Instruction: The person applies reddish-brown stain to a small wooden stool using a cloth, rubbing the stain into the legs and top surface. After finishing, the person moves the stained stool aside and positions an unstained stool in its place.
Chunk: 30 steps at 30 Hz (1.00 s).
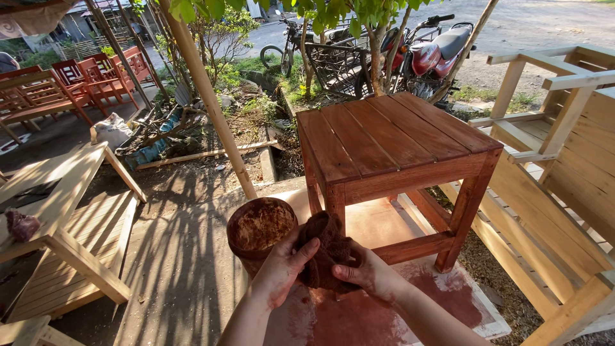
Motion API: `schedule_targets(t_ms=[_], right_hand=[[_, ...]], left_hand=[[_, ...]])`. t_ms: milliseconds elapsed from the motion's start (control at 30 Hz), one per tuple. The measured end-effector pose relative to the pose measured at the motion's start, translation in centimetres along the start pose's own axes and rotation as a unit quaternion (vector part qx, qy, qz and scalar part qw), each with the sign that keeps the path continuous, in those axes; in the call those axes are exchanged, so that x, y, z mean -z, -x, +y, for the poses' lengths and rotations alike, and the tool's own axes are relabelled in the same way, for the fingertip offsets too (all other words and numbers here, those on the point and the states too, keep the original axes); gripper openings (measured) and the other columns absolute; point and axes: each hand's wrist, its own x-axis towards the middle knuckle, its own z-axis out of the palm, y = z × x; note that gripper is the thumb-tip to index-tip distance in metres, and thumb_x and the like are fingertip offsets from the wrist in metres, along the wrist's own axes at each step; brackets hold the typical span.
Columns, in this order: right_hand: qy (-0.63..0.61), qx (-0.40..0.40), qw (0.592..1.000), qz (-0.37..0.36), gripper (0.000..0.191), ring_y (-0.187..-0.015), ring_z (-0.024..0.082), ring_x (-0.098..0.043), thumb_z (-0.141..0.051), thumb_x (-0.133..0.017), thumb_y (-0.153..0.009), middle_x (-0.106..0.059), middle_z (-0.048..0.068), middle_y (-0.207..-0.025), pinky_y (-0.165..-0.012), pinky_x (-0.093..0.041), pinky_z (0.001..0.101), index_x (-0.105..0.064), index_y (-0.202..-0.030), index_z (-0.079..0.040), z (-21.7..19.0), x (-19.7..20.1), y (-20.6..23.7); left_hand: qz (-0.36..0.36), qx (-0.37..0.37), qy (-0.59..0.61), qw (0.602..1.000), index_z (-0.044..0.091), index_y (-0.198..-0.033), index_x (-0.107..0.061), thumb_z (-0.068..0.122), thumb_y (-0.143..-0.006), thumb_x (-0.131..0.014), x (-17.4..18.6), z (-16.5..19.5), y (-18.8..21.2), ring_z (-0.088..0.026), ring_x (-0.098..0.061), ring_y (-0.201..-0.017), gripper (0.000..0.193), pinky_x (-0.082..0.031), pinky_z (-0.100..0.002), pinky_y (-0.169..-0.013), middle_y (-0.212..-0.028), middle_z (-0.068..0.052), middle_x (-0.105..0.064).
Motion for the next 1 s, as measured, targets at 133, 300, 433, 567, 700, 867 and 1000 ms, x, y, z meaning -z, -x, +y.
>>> schedule_targets(t_ms=[133, 300, 433, 567, 700, 867, 1000], right_hand=[[-0.117, 0.0, 0.991, 0.071, 0.092, -0.132, 0.035, -0.056, -0.042, -0.08, -0.078, -0.057, 0.017, -0.142, -0.106, -0.052, 0.0525, -0.037, -0.152, -0.01, 0.8, 0.1, -0.3], [-0.224, 0.105, 0.951, 0.186, 0.074, -0.124, 0.038, -0.061, -0.027, -0.069, -0.088, -0.057, 0.024, -0.137, -0.101, -0.057, 0.051, -0.035, -0.152, -0.011, -1.9, -1.7, 0.8], [-0.098, 0.199, 0.91, 0.349, 0.064, -0.122, 0.032, -0.062, -0.015, -0.057, -0.092, -0.056, 0.014, -0.139, -0.094, -0.055, 0.0491, -0.037, -0.153, -0.021, -6.4, 1.0, 2.1], [0.224, 0.436, 0.759, 0.429, 0.06, -0.119, 0.025, -0.06, -0.007, -0.061, -0.1, -0.057, 0.01, -0.135, -0.101, -0.057, 0.0418, -0.043, -0.155, -0.021, -7.6, 2.6, 0.8], [0.357, 0.588, 0.672, 0.276, 0.046, -0.115, 0.03, -0.056, -0.013, -0.071, -0.096, -0.059, 0.006, -0.123, -0.101, -0.053, 0.0443, -0.062, -0.137, -0.031, -6.4, 0.3, -2.4], [0.662, 0.544, 0.427, 0.29, 0.038, -0.124, 0.038, -0.048, -0.032, -0.073, -0.083, -0.055, 0.005, -0.132, -0.105, -0.037, 0.0618, -0.071, -0.12, -0.04, -6.9, -0.6, -3.4], [0.714, 0.532, 0.398, 0.222, 0.038, -0.12, 0.032, -0.051, -0.031, -0.071, -0.081, -0.054, 0.003, -0.129, -0.101, -0.038, 0.0586, -0.073, -0.117, -0.042, -7.9, 1.9, -2.7]], left_hand=[[-0.012, -0.057, -0.086, 0.995, 0.014, -0.137, -0.066, 0.032, -0.085, -0.075, -2.1, -0.6, 0.1, -0.019, -0.068, -0.115, 0.056, -0.059, -0.036, -0.101, -0.124, -0.005, -0.073], [0.101, -0.08, -0.208, 0.97, 0.01, -0.127, -0.064, 0.039, -0.09, -0.07, -3.4, -0.6, -1.8, -0.033, -0.067, -0.099, 0.048, -0.058, -0.041, -0.085, -0.121, -0.008, -0.072], [0.21, -0.084, -0.236, 0.945, 0.01, -0.13, -0.056, 0.055, -0.091, -0.059, -1.2, 0.1, -4.2, -0.028, -0.071, -0.116, 0.06, -0.062, -0.04, -0.096, -0.125, -0.011, -0.068], [0.2, -0.032, -0.232, 0.952, 0.017, -0.151, -0.039, 0.074, -0.092, -0.03, -1.0, -0.8, -7.3, -0.029, -0.042, -0.144, 0.082, -0.034, -0.049, -0.117, -0.152, -0.008, -0.046], [0.127, -0.035, -0.058, 0.99, 0.015, -0.155, -0.043, 0.08, -0.09, -0.02, -1.6, -2.2, -8.9, -0.027, -0.037, -0.15, 0.094, -0.025, -0.049, -0.122, -0.16, -0.01, -0.045], [0.109, -0.032, 0.04, 0.993, 0.015, -0.154, -0.045, 0.082, -0.087, -0.013, -1.1, -2.7, -9.0, -0.024, -0.034, -0.151, 0.099, -0.018, -0.046, -0.124, -0.161, -0.011, -0.047], [0.114, -0.037, 0.032, 0.992, 0.011, -0.16, -0.022, 0.088, -0.081, -0.014, -0.8, -3.3, -9.1, -0.027, -0.019, -0.156, 0.11, -0.011, -0.048, -0.125, -0.167, -0.015, -0.026]])
